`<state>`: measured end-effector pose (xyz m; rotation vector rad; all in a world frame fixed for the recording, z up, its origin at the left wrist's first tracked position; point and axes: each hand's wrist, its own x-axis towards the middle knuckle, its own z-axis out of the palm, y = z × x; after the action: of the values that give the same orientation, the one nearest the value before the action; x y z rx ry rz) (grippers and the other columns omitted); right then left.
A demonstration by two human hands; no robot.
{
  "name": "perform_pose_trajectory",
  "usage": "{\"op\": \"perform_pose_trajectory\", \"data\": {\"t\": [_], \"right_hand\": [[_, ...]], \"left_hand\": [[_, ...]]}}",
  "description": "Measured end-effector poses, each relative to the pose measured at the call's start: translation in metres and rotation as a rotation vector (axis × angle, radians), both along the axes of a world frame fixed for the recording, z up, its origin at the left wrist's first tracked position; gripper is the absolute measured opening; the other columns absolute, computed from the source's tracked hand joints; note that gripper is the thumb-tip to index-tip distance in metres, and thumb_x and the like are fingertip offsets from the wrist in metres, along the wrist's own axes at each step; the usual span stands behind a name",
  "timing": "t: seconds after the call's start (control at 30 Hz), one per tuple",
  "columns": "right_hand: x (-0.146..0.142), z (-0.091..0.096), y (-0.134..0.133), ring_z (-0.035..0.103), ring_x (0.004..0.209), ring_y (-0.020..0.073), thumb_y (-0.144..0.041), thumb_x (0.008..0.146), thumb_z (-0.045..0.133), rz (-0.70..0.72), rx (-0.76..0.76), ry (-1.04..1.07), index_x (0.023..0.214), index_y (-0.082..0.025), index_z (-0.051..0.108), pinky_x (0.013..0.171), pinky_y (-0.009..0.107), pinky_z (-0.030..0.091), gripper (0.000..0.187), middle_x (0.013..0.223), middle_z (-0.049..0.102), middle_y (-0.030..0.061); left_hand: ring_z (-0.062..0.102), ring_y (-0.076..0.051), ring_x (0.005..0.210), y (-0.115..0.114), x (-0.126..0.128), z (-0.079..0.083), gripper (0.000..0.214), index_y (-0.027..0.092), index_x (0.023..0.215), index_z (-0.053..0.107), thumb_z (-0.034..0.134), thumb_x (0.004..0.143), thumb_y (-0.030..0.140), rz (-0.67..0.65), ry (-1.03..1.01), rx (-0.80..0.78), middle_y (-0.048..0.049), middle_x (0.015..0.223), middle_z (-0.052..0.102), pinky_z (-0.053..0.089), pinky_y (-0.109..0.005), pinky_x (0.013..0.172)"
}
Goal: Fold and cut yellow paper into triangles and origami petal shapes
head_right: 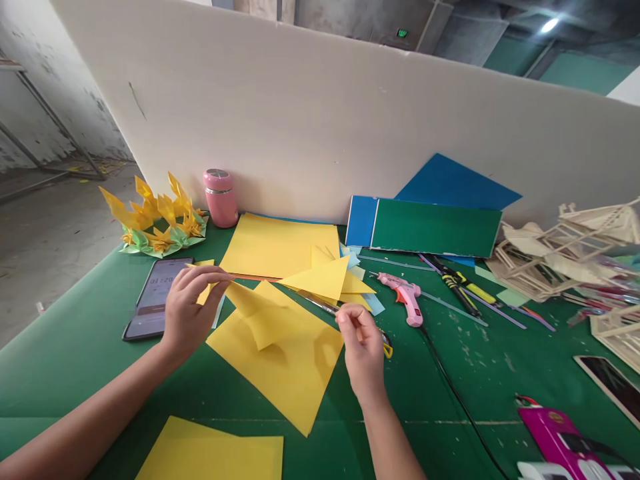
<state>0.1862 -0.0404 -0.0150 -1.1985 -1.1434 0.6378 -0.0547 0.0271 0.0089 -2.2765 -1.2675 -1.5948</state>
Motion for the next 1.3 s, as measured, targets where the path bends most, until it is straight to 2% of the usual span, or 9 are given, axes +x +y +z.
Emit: {"op": "perform_pose_trajectory", "data": {"t": [0.1, 0.2, 0.37, 0.47, 0.63, 0.73, 0.87, 1.0, 1.3], "right_hand": [[0.002, -0.004, -0.001, 0.058, 0.106, 0.0240, -0.062, 0.079, 0.059, 0.212, 0.026, -0.010, 0.108, -0.025, 0.055, 0.089, 0.038, 0.047, 0.048, 0.112, 0.062, 0.0084], [-0.005, -0.007, -0.004, 0.044, 0.128, 0.0296, -0.069, 0.067, 0.064, 0.399, 0.016, -0.237, 0.137, -0.028, 0.035, 0.103, 0.046, 0.040, 0.086, 0.142, 0.044, 0.0122], [-0.020, -0.014, -0.007, 0.028, 0.139, 0.0274, -0.027, 0.087, 0.061, 0.300, 0.163, -0.632, 0.145, -0.036, 0.017, 0.108, 0.052, 0.035, 0.074, 0.150, 0.032, 0.0083], [-0.025, -0.017, -0.006, 0.027, 0.140, 0.0275, -0.017, 0.087, 0.058, 0.284, 0.184, -0.643, 0.146, -0.037, 0.012, 0.107, 0.052, 0.037, 0.077, 0.151, 0.028, 0.0087], [-0.024, -0.019, -0.005, 0.026, 0.140, 0.0268, -0.014, 0.088, 0.052, 0.323, 0.095, -0.526, 0.147, -0.033, 0.009, 0.109, 0.051, 0.035, 0.076, 0.155, 0.018, 0.0100], [-0.020, -0.018, -0.004, 0.035, 0.136, 0.0241, -0.014, 0.090, 0.048, 0.320, 0.090, -0.456, 0.146, -0.034, 0.012, 0.108, 0.049, 0.037, 0.070, 0.151, 0.027, 0.0097], [-0.017, -0.017, -0.003, 0.053, 0.120, 0.0198, -0.011, 0.090, 0.046, 0.387, 0.089, -0.455, 0.141, -0.036, 0.027, 0.099, 0.041, 0.048, 0.060, 0.137, 0.047, 0.0066], [-0.017, -0.016, -0.004, 0.051, 0.122, 0.0219, -0.009, 0.088, 0.045, 0.405, 0.065, -0.628, 0.127, -0.035, 0.051, 0.100, 0.040, 0.047, 0.048, 0.132, 0.052, 0.0049], [-0.018, -0.010, 0.001, 0.057, 0.107, 0.0230, -0.003, 0.084, 0.043, 0.482, 0.141, -0.707, 0.095, -0.029, 0.070, 0.086, 0.042, 0.052, 0.039, 0.110, 0.066, 0.0049]], "left_hand": [[0.061, -0.016, 0.083, 0.000, 0.002, -0.003, 0.012, 0.022, 0.085, 0.065, 0.053, 0.089, 0.019, -0.087, -0.213, -0.111, -0.0020, 0.087, 0.066, 0.048, -0.029, 0.075], [0.062, -0.017, 0.092, -0.003, 0.007, -0.008, 0.013, 0.023, 0.087, 0.065, 0.053, 0.089, 0.026, -0.234, -0.430, -0.280, -0.0031, 0.093, 0.065, 0.050, -0.030, 0.079], [0.059, -0.025, 0.107, -0.005, 0.007, -0.011, 0.021, 0.021, 0.086, 0.066, 0.063, 0.080, 0.041, -0.454, -0.728, -0.723, -0.0070, 0.103, 0.067, 0.049, -0.036, 0.088], [0.058, -0.028, 0.109, -0.004, 0.004, -0.010, 0.030, 0.019, 0.086, 0.067, 0.063, 0.076, 0.047, -0.515, -0.817, -0.915, -0.0099, 0.106, 0.067, 0.049, -0.037, 0.086], [0.061, -0.021, 0.087, -0.005, 0.003, -0.010, 0.028, 0.020, 0.081, 0.060, 0.074, 0.066, 0.041, -0.507, -0.808, -1.028, -0.0037, 0.091, 0.064, 0.050, -0.030, 0.069], [0.060, -0.019, 0.089, -0.004, 0.004, -0.013, 0.028, 0.021, 0.082, 0.057, 0.073, 0.068, 0.040, -0.516, -0.732, -0.984, -0.0032, 0.093, 0.060, 0.050, -0.029, 0.070], [0.053, -0.023, 0.110, 0.002, 0.007, -0.024, 0.024, 0.021, 0.083, 0.058, 0.070, 0.071, 0.038, -0.464, -0.544, -0.749, -0.0085, 0.108, 0.055, 0.050, -0.034, 0.083], [0.056, -0.022, 0.106, 0.002, 0.008, -0.032, 0.016, 0.021, 0.086, 0.062, 0.064, 0.075, 0.033, -0.355, -0.388, -0.670, -0.0074, 0.106, 0.055, 0.052, -0.035, 0.083], [0.059, -0.024, 0.108, -0.002, 0.005, -0.034, 0.030, 0.021, 0.109, 0.065, 0.045, 0.087, 0.021, -0.316, 0.148, -0.561, -0.0084, 0.120, 0.063, 0.049, -0.040, 0.093]]}}
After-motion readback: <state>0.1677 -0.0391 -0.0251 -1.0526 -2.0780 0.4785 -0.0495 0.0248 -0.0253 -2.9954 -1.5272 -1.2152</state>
